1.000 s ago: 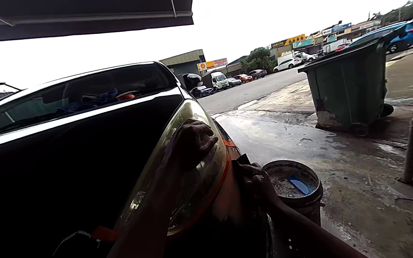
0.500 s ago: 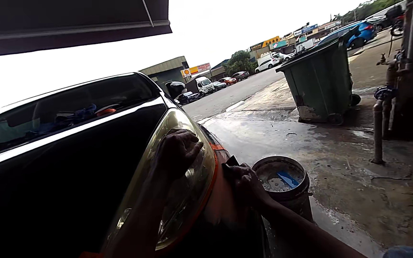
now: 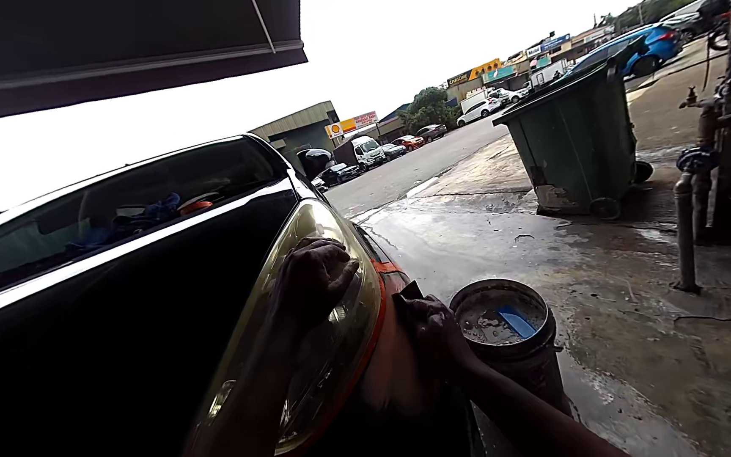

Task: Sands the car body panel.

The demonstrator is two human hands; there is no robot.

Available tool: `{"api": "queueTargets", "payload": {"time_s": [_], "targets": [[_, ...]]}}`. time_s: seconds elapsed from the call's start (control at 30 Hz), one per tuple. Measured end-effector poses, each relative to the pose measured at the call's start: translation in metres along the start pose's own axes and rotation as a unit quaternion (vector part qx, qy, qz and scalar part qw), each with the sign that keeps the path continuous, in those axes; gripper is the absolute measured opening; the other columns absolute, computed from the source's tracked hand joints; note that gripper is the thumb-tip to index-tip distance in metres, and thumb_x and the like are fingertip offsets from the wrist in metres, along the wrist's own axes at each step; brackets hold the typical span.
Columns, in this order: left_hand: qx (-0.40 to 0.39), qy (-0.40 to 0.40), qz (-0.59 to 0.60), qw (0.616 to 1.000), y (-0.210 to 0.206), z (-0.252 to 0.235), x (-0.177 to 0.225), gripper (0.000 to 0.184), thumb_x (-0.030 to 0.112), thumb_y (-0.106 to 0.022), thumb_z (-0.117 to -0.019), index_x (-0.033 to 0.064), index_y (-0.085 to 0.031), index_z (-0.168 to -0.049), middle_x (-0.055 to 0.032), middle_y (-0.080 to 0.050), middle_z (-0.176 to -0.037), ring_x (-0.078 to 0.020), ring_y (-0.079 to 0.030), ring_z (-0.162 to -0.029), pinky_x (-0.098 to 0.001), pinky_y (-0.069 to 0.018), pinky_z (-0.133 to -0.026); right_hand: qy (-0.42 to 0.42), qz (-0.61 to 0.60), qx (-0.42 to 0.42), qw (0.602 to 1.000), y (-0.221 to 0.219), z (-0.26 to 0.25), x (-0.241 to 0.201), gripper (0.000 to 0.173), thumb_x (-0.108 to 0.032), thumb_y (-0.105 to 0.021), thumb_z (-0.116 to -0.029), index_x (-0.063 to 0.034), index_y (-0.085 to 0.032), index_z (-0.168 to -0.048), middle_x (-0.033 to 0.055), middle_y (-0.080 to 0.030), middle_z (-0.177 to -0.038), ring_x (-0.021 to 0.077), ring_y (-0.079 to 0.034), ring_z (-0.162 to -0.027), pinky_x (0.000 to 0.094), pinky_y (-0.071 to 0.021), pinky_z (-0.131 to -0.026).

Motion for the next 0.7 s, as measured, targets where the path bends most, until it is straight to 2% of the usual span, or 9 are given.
{"api": "queueTargets", "payload": {"time_s": [0.07, 0.17, 0.23, 0.3, 0.43, 0.5, 0.57, 0.6, 0.7], "targets": [[0.005, 0.003, -0.005, 1.0, -0.003, 0.0, -0.001, 0.024, 0.043, -0.067, -0.093, 0.0228, -0.079, -0.095, 0.0086, -0.073, -0.115, -0.0105, -0.064, -0.119, -0.0415, -0.0538, -0.1, 0.027, -0.01, 0.003, 1.0, 0.002, -0.007, 0.009, 0.027, -0.024, -0.056, -0.1023, -0.0161, -0.078, -0.117, 0.0065, -0.071, -0.112, 0.0199, -0.063, -0.112, 0.0402, -0.0489, -0.101], [0.007, -0.009, -0.021, 1.0, -0.006, 0.003, 0.0, 0.024, 0.043, -0.067, -0.092, 0.0222, -0.079, -0.093, 0.0087, -0.073, -0.114, -0.011, -0.063, -0.12, -0.0423, -0.0522, -0.102, 0.025, -0.02, -0.016, 0.999, 0.006, -0.038, 0.012, 0.022, -0.022, -0.059, -0.1034, -0.0136, -0.076, -0.114, 0.0105, -0.07, -0.116, 0.026, -0.064, -0.113, 0.0501, -0.0503, -0.099], [0.012, -0.013, -0.025, 1.0, -0.004, 0.002, -0.001, 0.024, 0.043, -0.067, -0.0924, 0.0223, -0.079, -0.093, 0.01, -0.073, -0.114, -0.0096, -0.062, -0.12, -0.0411, -0.052, -0.103, 0.056, -0.022, -0.007, 0.998, 0.001, -0.01, 0.012, 0.027, -0.022, -0.056, -0.1024, -0.017, -0.077, -0.12, 0.007, -0.071, -0.114, 0.0212, -0.064, -0.112, 0.0429, -0.0501, -0.101], [0.02, -0.019, -0.028, 0.999, -0.004, 0.001, -0.002, 0.024, 0.043, -0.066, -0.093, 0.0231, -0.079, -0.094, 0.0117, -0.073, -0.115, -0.0075, -0.062, -0.12, -0.0386, -0.0527, -0.102, 0.11, -0.052, 0.03, 0.992, -0.005, 0.008, 0.025, 0.03, -0.022, -0.057, -0.0996, -0.0203, -0.078, -0.121, 0.0043, -0.072, -0.107, 0.0159, -0.065, -0.103, 0.0358, -0.0526, -0.095], [0.017, -0.023, -0.052, 0.998, -0.006, 0.005, -0.002, 0.026, 0.046, -0.064, -0.0927, 0.0239, -0.079, -0.094, 0.0118, -0.073, -0.117, -0.0078, -0.061, -0.124, -0.037, -0.0527, -0.103, 0.061, -0.055, -0.035, 0.996, 0.007, -0.045, 0.025, 0.022, -0.02, -0.06, -0.102, -0.0176, -0.078, -0.114, 0.0054, -0.069, -0.11, 0.0203, -0.064, -0.106, 0.0444, -0.0519, -0.095], [0.025, -0.026, -0.044, 0.998, -0.003, 0.003, 0.0, 0.026, 0.046, -0.065, -0.0918, 0.0239, -0.078, -0.093, 0.0114, -0.073, -0.116, -0.0069, -0.061, -0.123, -0.0347, -0.0533, -0.103, 0.086, -0.068, -0.017, 0.994, 0.002, -0.018, 0.03, 0.028, -0.019, -0.059, -0.1005, -0.0198, -0.077, -0.122, 0.0056, -0.072, -0.114, 0.0195, -0.065, -0.109, 0.0412, -0.0526, -0.097], [0.03, -0.029, -0.036, 0.998, -0.003, 0.0, 0.0, 0.026, 0.046, -0.065, -0.0909, 0.0237, -0.078, -0.093, 0.0106, -0.073, -0.115, -0.007, -0.062, -0.123, -0.0333, -0.0542, -0.103, 0.141, -0.091, 0.028, 0.985, -0.003, 0.01, 0.04, 0.035, -0.017, -0.057, -0.0974, -0.0238, -0.077, -0.125, 0.0069, -0.073, -0.109, 0.0182, -0.067, -0.103, 0.0371, -0.0559, -0.091], [0.037, -0.038, -0.035, 0.998, -0.004, 0.0, 0.0, 0.027, 0.046, -0.066, -0.0908, 0.0225, -0.079, -0.093, 0.0094, -0.074, -0.114, -0.0085, -0.063, -0.123, -0.034, -0.0542, -0.103, 0.153, -0.095, 0.036, 0.983, -0.003, 0.003, 0.042, 0.035, -0.015, -0.057, -0.096, -0.0246, -0.078, -0.123, 0.0056, -0.073, -0.105, 0.0173, -0.067, -0.099, 0.0367, -0.0559, -0.087], [0.039, -0.048, -0.056, 0.997, -0.003, 0.002, 0.003, 0.029, 0.046, -0.066, -0.091, 0.0202, -0.079, -0.093, 0.0071, -0.075, -0.112, -0.0117, -0.064, -0.123, -0.0349, -0.0529, -0.105, 0.096, -0.085, -0.022, 0.992, 0.007, -0.045, 0.034, 0.028, -0.013, -0.057, -0.1005, -0.0194, -0.078, -0.119, 0.0052, -0.072, -0.113, 0.0208, -0.065, -0.11, 0.0444, -0.0515, -0.098]]}}
Point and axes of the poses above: each hand's wrist, its own z-axis away from the middle knuckle, its own y-axis out of the back of the hand, x = y × z, the point moved 2 cm from there along -z, towards the middle knuckle
